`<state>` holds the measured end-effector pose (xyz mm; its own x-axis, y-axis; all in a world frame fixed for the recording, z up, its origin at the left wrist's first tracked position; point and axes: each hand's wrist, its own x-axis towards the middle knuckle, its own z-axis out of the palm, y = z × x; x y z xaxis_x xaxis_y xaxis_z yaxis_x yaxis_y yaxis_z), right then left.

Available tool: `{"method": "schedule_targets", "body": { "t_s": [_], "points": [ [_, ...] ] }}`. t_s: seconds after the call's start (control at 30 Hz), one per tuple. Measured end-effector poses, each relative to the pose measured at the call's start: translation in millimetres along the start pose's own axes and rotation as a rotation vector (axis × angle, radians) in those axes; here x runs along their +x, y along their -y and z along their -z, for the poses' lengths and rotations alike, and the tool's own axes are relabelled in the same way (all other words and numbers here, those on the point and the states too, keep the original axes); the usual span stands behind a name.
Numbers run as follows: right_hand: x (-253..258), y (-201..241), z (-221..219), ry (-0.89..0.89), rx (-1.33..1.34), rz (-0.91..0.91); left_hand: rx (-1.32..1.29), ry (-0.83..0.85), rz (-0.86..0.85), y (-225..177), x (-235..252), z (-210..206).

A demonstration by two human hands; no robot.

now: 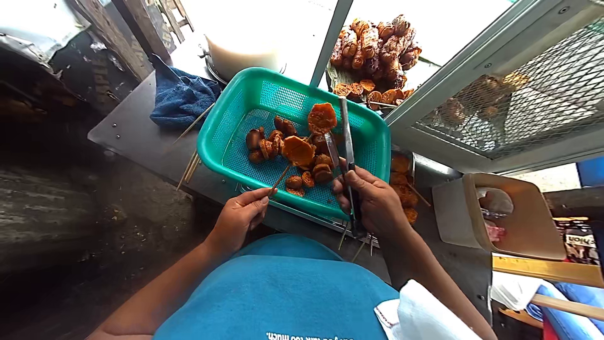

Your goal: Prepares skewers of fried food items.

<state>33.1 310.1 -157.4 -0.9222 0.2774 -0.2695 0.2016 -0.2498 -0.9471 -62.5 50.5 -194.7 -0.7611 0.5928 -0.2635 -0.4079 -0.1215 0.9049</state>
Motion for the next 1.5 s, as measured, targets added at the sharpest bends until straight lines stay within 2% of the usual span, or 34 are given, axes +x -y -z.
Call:
{"method": "schedule_targets", "body": {
  "t_s": [0.07, 0.2, 0.37, 0.6, 0.8, 1.3, 1.5],
  "points": [
    [-1.2, 9.6, 9.2, -0.018, -0.21, 0.084, 0.112, -0.032, -0.085, 4.4, -0.5, 2.2],
    [-1.5, 16.5, 11.7, -0.222, -0.572, 0.235, 0.131, 0.004, -0.092, 8.9, -0.8, 1.1],
    [-7.7, 14.0, 15.8, -0.157, -0.41, 0.251, 0.097, 0.01, -0.113, 13.7, 2.2, -1.9],
    [-8.3, 13.8, 14.5, -0.257, -0.766, 0.284, 0.186, 0.064, -0.072, 13.7, 2.8, -7.0],
    [-8.4, 5.0, 17.7, -0.168, -0.769, 0.302, 0.198, 0.149, -0.046, 18.0, 5.3, -5.2],
    [-4.3, -6.3, 8.2, -0.048, -0.843, 0.293, 0.125, 0.091, -0.034, 17.8, 9.9, 2.0],
    [-5.2, -12.2, -5.7, 0.077, -0.861, 0.314, 0.152, 0.044, -0.05, 11.0, 11.2, 1.4]
  ]
}}
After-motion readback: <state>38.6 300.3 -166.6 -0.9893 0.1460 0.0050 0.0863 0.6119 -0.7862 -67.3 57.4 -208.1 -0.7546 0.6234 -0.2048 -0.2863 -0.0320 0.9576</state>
